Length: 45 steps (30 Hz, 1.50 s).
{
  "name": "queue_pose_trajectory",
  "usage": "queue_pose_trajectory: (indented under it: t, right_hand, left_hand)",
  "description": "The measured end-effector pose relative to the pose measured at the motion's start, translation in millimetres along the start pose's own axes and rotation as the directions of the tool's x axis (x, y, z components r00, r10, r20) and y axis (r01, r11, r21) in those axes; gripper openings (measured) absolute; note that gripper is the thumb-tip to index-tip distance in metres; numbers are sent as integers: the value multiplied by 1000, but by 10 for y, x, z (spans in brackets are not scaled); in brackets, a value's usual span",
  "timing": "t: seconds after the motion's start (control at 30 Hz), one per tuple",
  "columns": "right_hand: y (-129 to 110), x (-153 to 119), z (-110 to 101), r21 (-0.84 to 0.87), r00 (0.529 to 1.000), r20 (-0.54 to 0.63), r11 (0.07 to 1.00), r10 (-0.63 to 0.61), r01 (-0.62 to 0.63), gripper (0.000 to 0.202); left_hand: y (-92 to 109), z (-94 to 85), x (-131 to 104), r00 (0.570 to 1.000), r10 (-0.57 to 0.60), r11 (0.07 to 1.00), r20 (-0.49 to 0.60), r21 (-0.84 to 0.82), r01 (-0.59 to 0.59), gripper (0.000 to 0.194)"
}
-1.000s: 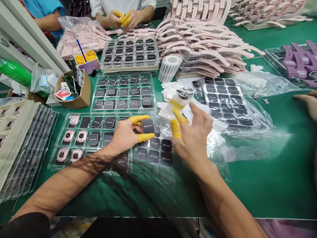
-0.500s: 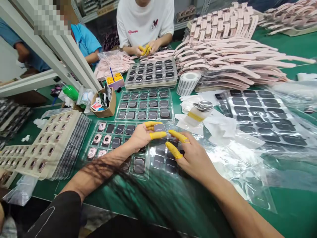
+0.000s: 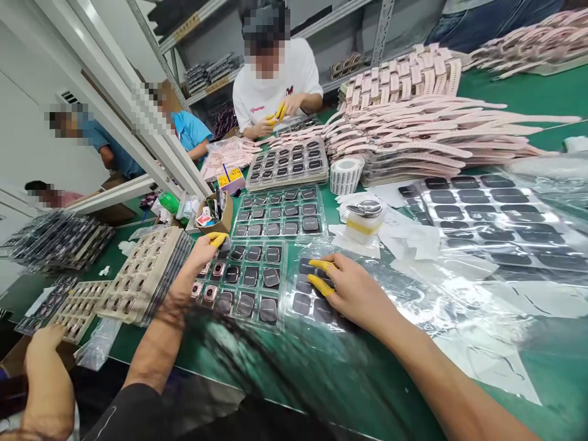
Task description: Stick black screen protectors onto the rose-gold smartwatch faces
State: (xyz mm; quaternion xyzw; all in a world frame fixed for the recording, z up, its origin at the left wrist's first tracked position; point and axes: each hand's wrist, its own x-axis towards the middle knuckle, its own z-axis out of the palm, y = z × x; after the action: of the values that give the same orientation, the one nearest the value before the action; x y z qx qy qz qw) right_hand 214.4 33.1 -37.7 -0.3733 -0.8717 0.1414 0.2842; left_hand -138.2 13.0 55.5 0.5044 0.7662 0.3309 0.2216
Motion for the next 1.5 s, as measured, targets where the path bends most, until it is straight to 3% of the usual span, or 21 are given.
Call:
queue_pose_trajectory:
  t: [0.1, 0.2, 0.27, 0.33, 0.37, 0.43, 0.47, 0.5, 0.53, 0.57, 0.6, 0.7, 0.8, 1.03, 1.1, 1.17, 1.23, 1.33, 1.4, 1.43, 1.5]
  right_hand:
    - [-16, -2, 10, -14, 1000, 28, 1000, 6, -6, 32]
    - [-24, -5, 14, -5, 999, 44, 1000, 29, -28, 32]
    - [-23, -8, 13, 5, 998, 54, 999, 43, -43, 33]
    - [-20, -10, 10, 12, 996, 67, 999, 51, -52, 33]
    - [-18, -11, 9, 12, 996, 76, 999, 51, -52, 33]
    - [-13, -14, 10, 6, 994, 96, 999, 50, -50, 32]
    - [-11, -16, 12, 3, 993, 106, 999, 51, -52, 31]
    - [-9, -18, 15, 0, 992, 113, 998, 57, -57, 30]
    - [-7, -21, 20, 1, 991, 116, 998, 66, -67, 30]
    - [-5, -25, 26, 4, 990, 115, 997, 78, -79, 30]
    - [-3, -29, 32, 10, 990, 112, 996, 90, -91, 30]
    - [3, -39, 52, 17, 990, 98, 995, 96, -98, 30]
    - [3, -43, 55, 1, 991, 107, 996, 83, -84, 28]
    - [-21, -40, 24, -8, 988, 128, 996, 87, -86, 30]
    - [-18, -42, 29, -5, 988, 127, 996, 84, -84, 29]
    - [-12, -46, 40, -3, 988, 129, 997, 79, -79, 29]
    - [-6, -49, 50, -6, 989, 126, 997, 78, -78, 29]
    - [-12, -42, 49, 0, 991, 112, 997, 73, -73, 28]
    - [-28, -27, 30, 32, 994, 96, 998, 59, -63, 29]
    - [-38, -18, 17, 63, 995, 80, 996, 57, -62, 30]
    - [-56, -1, -16, 154, 997, 14, 985, 74, -75, 33]
  left_hand:
    - [147, -337, 51, 997, 37, 985, -68, 168, -25, 18]
    - [629, -841, 136, 938, 202, 935, -282, 340, -99, 30]
    - [1046, -1214, 157, 804, 406, 869, -435, 457, -192, 36]
    - [1408, -1492, 101, 663, 558, 800, -499, 536, -270, 39]
    - [1526, -1563, 41, 584, 650, 737, -486, 592, -328, 39]
    - [1574, -1550, -123, 512, 755, 639, -409, 633, -437, 37]
    - [1494, -1471, -212, 530, 775, 608, -344, 636, -476, 35]
    - [1349, -1357, -296, 591, 765, 595, -255, 632, -497, 32]
    - [1150, -1219, -370, 678, 722, 594, -140, 629, -503, 28]
    - [915, -1072, -429, 780, 626, 589, 15, 647, -485, 27]
    - [663, -927, -471, 848, 493, 562, 196, 672, -482, 28]
    - [-13, -604, -504, 860, 308, 553, 408, 659, -510, 24]
    - [-358, -505, -431, 848, 234, 560, 476, 647, -518, 33]
    - [-466, -606, -236, 762, 244, 415, 600, 646, -641, 50]
    - [-539, -602, -242, 789, 318, 556, 525, 571, -604, 46]
    - [-629, -566, -259, 860, 367, 735, 355, 456, -502, 40]
    - [-685, -487, -261, 912, 371, 841, 173, 353, -409, 40]
    - [-573, -240, -236, 928, 371, 897, -17, 263, -354, 50]
    - [-331, 44, -234, 937, 346, 934, -48, 112, -339, 52]
    - [-169, 220, -247, 946, 325, 946, -7, 8, -325, 52]
    - [187, 607, -299, 944, 225, 921, 242, -369, -125, 54]
